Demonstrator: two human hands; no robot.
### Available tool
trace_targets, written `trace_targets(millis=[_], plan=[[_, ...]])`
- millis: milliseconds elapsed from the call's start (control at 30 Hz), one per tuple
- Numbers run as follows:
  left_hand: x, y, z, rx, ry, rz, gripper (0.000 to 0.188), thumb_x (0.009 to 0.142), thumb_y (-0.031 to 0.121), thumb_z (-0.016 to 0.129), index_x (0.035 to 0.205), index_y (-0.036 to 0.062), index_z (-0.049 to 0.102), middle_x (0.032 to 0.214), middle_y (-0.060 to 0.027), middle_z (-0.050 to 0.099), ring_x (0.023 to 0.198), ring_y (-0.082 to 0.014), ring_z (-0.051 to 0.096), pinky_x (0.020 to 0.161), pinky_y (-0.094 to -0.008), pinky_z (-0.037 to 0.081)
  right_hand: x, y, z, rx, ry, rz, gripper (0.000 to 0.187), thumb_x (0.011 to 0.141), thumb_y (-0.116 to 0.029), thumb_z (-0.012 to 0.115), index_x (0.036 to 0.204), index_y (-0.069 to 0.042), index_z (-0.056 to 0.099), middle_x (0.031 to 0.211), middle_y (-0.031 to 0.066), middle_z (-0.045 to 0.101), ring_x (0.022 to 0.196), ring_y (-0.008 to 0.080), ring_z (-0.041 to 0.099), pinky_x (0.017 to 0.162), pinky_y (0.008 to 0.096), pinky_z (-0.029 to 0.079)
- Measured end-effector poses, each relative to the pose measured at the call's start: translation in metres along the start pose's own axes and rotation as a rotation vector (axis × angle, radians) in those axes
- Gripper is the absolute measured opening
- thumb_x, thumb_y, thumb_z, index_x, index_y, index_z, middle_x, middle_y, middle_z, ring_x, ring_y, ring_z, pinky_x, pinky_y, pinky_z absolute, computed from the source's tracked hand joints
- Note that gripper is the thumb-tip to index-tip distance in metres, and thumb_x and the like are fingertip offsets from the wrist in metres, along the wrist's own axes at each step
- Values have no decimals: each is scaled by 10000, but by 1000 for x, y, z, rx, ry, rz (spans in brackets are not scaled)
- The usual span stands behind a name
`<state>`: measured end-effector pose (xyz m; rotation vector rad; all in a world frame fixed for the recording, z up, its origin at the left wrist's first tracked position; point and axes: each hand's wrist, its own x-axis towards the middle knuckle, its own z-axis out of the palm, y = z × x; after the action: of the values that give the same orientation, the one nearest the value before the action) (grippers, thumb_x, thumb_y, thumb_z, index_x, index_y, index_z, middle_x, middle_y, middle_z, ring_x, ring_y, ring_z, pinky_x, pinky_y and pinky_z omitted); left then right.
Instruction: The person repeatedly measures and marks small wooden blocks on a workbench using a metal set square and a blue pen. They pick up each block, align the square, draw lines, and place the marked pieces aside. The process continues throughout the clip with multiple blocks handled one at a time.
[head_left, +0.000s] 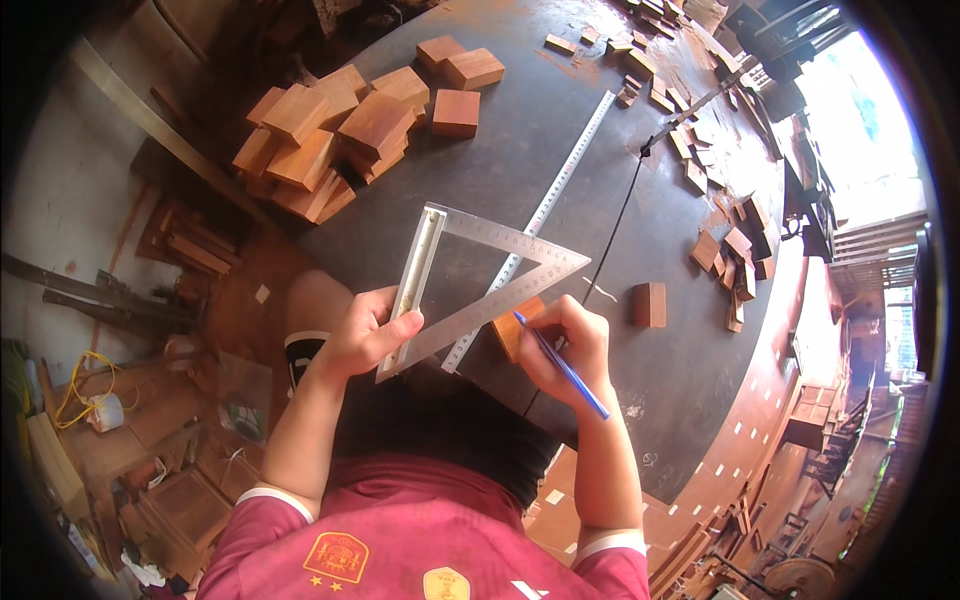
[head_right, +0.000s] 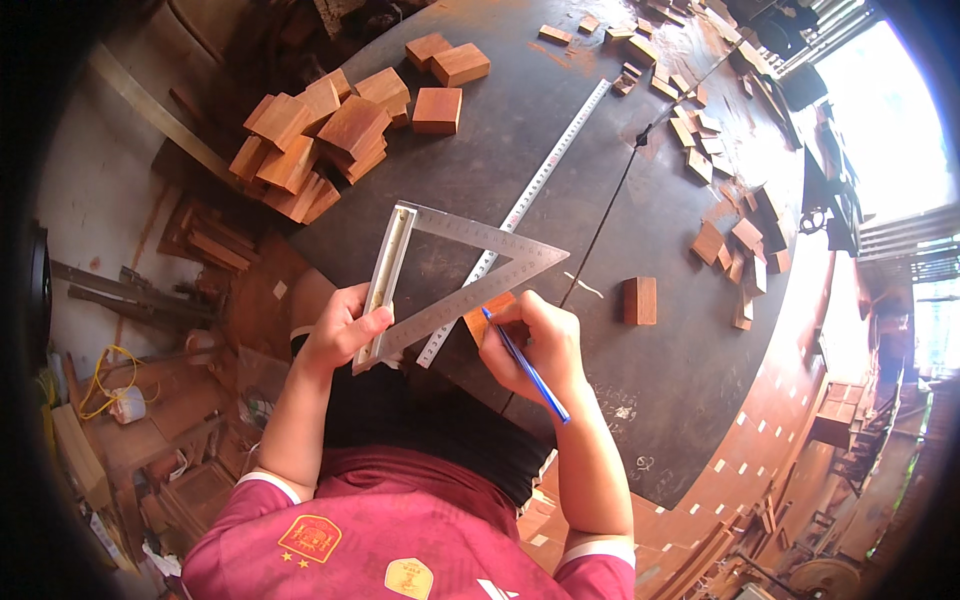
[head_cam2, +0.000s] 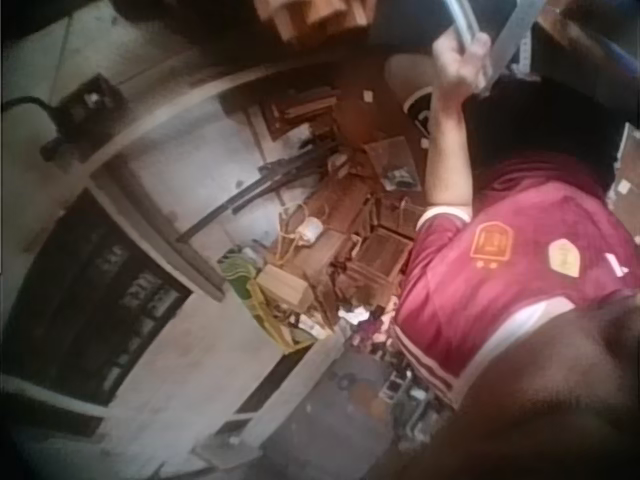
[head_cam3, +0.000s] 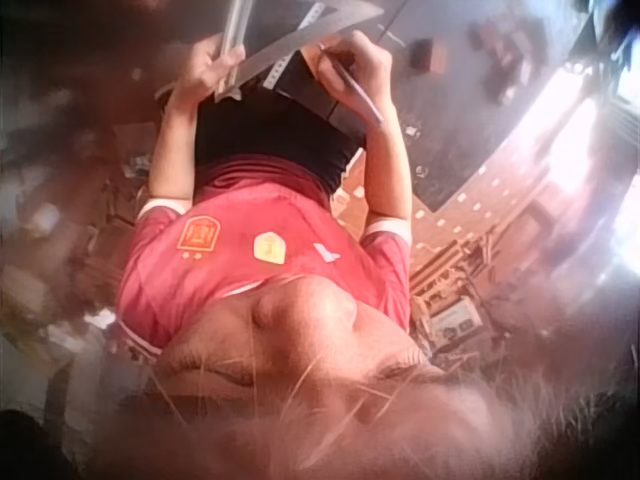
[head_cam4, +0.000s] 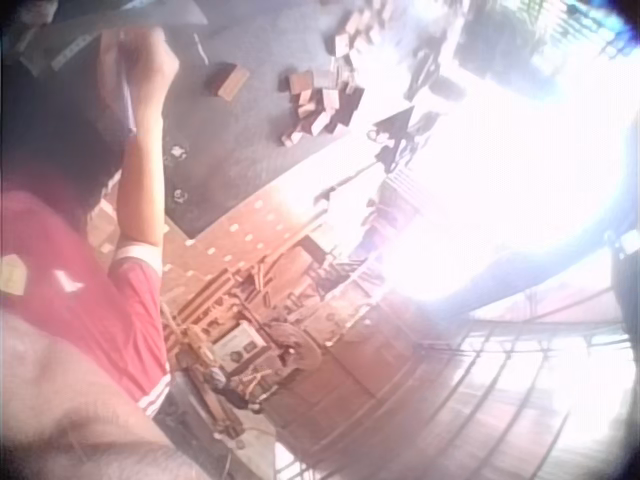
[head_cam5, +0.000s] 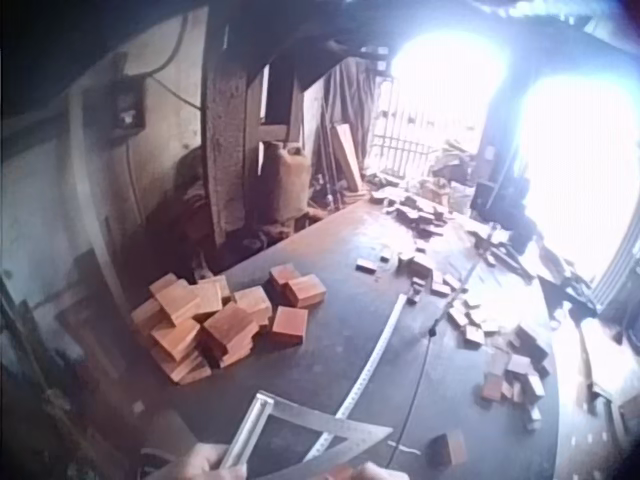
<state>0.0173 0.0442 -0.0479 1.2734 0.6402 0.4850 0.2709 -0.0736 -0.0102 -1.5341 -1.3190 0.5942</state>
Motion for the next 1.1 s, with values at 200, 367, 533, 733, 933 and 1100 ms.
trace_targets(millis=[200,367,533,733,933,1100], plan=[[0,3,1,12,-7,16,228,1020,258,658,939,48,621,801,52,571,729,-22,491,630,-223,394,2,5,-1,19,-44,27,193,794,18,709,712,-12,537,606,67,628,571,87,660,508,251,481],[2,1,0,27,-1,17,221,1021,251,655,940,49,622,805,53,570,738,-21,489,639,-222,394,3,7,-1,-12,-45,-5,212,796,14,709,707,-11,518,614,62,629,567,84,649,509,254,479],[2,2,0,6,-3,-12,214,1023,248,649,949,50,618,812,55,564,743,-20,485,645,-219,392,4,9,-1,-6,-50,12,210,795,7,713,708,-6,522,623,61,623,590,59,616,530,252,476],[2,1,-1,7,-13,-9,212,1022,247,648,967,43,622,825,52,571,756,-20,489,653,-220,397,4,8,0,8,-48,31,201,793,5,714,711,-1,531,634,48,617,611,45,574,549,251,469],[1,3,0,2,-6,-31,220,1018,248,656,994,30,640,838,47,586,771,-25,505,671,-222,414,4,9,1,12,-44,34,196,792,10,710,710,-2,533,632,42,609,606,43,563,547,250,464],[1,4,2,-3,10,-28,220,1020,249,655,981,34,641,836,48,586,769,-25,505,670,-222,413,4,11,2,26,-48,53,209,788,9,710,701,-6,521,622,38,597,596,41,544,540,250,453]])
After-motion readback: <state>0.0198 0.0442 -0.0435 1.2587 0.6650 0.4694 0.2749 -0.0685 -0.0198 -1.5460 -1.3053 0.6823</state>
